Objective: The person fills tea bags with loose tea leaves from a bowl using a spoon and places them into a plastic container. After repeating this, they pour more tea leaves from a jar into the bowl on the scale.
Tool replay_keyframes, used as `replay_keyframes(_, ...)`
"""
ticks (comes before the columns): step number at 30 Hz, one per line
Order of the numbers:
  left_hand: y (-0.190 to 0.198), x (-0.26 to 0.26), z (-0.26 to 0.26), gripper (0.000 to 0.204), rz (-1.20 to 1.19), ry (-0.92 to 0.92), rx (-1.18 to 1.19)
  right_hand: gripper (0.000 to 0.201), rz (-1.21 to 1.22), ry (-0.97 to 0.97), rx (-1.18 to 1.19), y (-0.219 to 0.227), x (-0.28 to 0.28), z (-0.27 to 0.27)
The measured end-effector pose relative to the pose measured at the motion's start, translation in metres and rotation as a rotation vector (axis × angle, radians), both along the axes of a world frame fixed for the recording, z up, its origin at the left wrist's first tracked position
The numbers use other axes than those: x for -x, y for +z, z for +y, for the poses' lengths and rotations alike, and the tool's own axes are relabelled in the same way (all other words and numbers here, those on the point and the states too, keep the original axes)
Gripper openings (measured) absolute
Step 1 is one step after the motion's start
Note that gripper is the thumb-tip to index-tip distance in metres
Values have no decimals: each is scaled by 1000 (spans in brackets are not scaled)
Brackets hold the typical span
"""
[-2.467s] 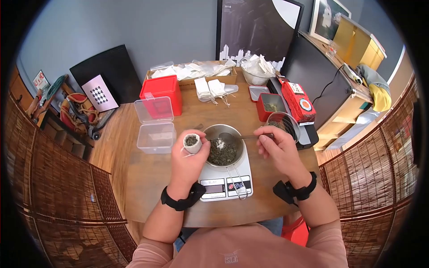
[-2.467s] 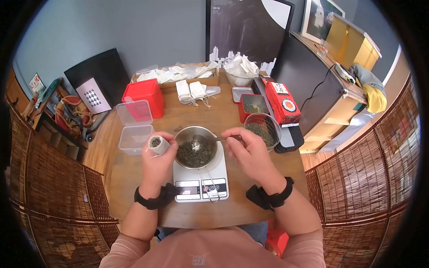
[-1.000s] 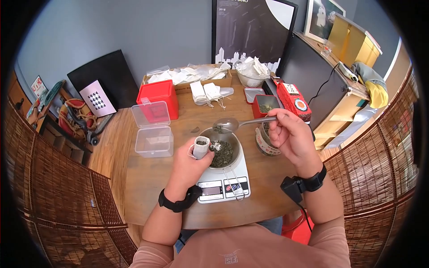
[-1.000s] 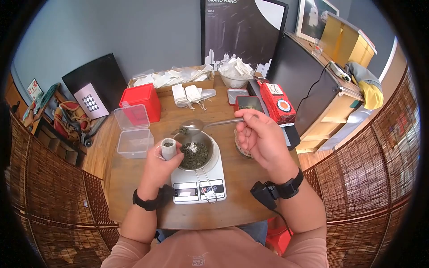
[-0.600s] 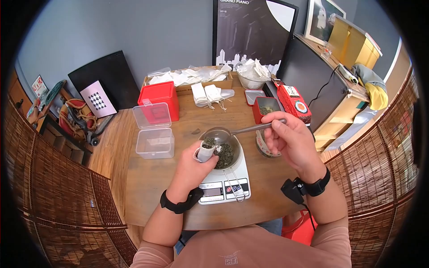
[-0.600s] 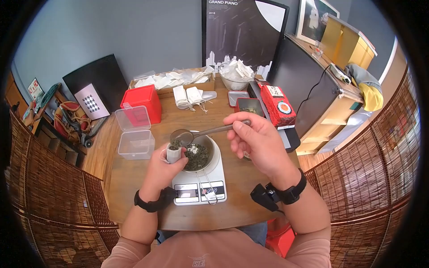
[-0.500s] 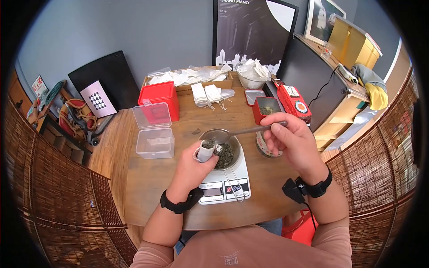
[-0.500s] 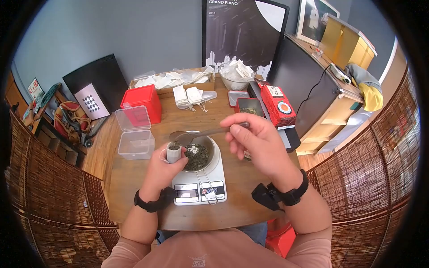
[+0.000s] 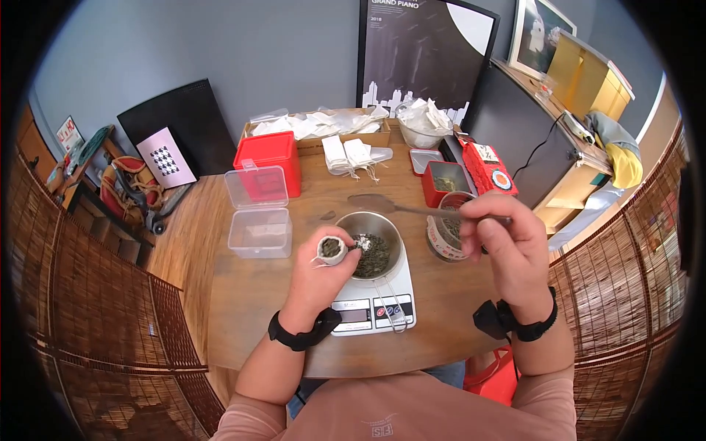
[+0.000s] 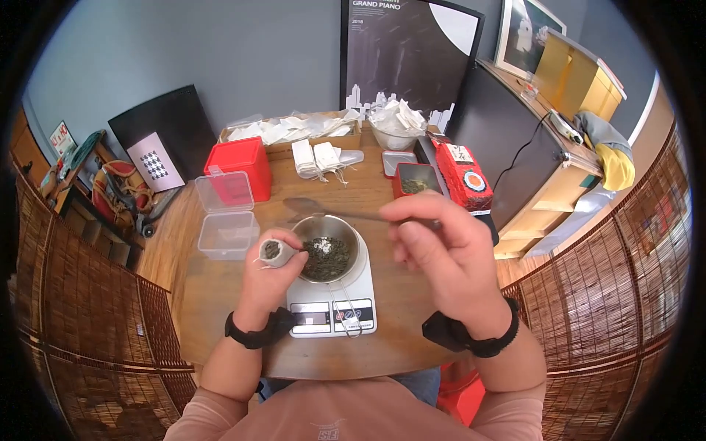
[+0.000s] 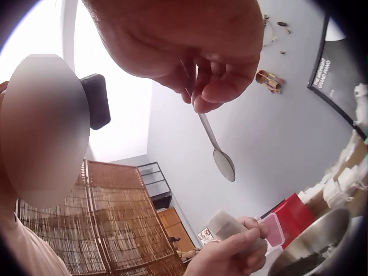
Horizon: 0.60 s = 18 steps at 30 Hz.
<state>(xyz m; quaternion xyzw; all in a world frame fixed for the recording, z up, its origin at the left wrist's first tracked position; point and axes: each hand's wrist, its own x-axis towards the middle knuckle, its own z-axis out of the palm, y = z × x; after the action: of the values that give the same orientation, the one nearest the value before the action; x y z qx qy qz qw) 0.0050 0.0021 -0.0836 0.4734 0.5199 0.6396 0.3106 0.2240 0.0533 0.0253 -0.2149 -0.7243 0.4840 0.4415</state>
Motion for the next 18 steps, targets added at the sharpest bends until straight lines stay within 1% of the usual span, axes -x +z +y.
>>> replay_keyframes(1,-1,1,0,10,12,14,-5,19,-1,7,-1,-3,2,1)
replay_keyframes(3,0,1,-2,10,24,30,-12,19,-26,-65,188,-15,4,8)
replay_keyframes(5,2,0,-4,10,11,9,82,19,-62,-49,203,-35,4,18)
replay_keyframes(6,2,0,-3,10,10,8,81,19,-63,-44,239,-44,6,22)
replay_keyframes(8,1,0,-2,13,-2,71,116,20,-67,-36,309,-64,9,28)
replay_keyframes(10,2,-1,-2,12,-1,74,80,20,-66,-48,383,-79,12,32)
replay_keyframes(11,2,-2,-2,12,-2,76,46,20,-66,-48,383,-86,13,34)
replay_keyframes(13,1,-1,-3,11,4,92,32,20,-60,-31,475,-101,15,39)
replay_keyframes(15,1,0,-2,11,15,107,13,20,-67,-43,503,-108,16,40)
replay_keyframes(18,1,-1,-2,10,18,122,57,20,-133,-19,559,-111,16,40)
